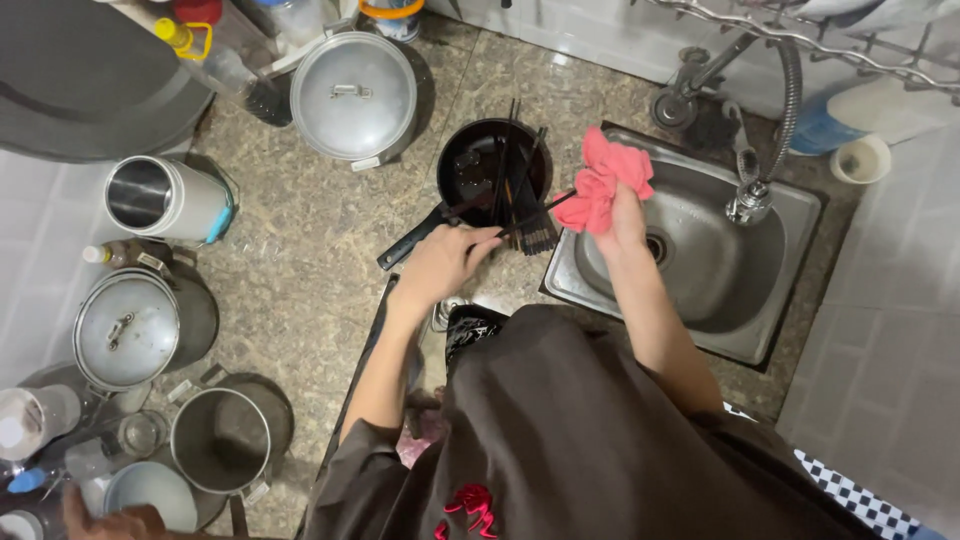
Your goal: Dry and clean a large bundle of chopsticks individually using a cloth.
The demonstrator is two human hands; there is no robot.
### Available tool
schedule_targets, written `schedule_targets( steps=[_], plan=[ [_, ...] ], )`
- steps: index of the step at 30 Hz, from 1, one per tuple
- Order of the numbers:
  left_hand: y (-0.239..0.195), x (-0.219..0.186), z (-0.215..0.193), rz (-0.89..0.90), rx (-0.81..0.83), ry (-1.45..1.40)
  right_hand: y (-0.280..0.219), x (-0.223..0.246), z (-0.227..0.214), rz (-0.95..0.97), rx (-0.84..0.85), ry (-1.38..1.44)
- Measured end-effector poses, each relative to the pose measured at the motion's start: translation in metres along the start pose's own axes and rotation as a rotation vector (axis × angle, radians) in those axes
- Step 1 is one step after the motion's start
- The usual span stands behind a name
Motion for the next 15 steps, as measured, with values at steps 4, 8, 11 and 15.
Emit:
schedule_targets(
  steps=[4,8,11,15],
  plan=[
    [-0.03,0.03,-0.027,-0.055,0.041,-0.072,0.022,0.027,-0.07,0.007,-0.175,0.128],
    [-0.069,0.067,-0.048,-0.112,-0.046,-0.031,0.02,0.054,-0.118,0.115,0.077,-0.053],
    [-0.078,0.081,-0.037,-0.063,-0.087,-0.321,-0.045,0.067,-0.017,0.329,0.321,-0.189],
    [-0.061,0.055,-0.021,-0.238,0.012,-0.252,-0.053,0.013,-0.021,0.334,0.168,-0.464]
  ],
)
Point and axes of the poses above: each hand's wrist, its own y-axis towards the middle knuckle, its own z-axis out of the palm, x = y × z, the point moved 1 cm from there along y, towards the middle knuckle, and after that the axes turned 8 degrees about z, right-handed, at the moved point
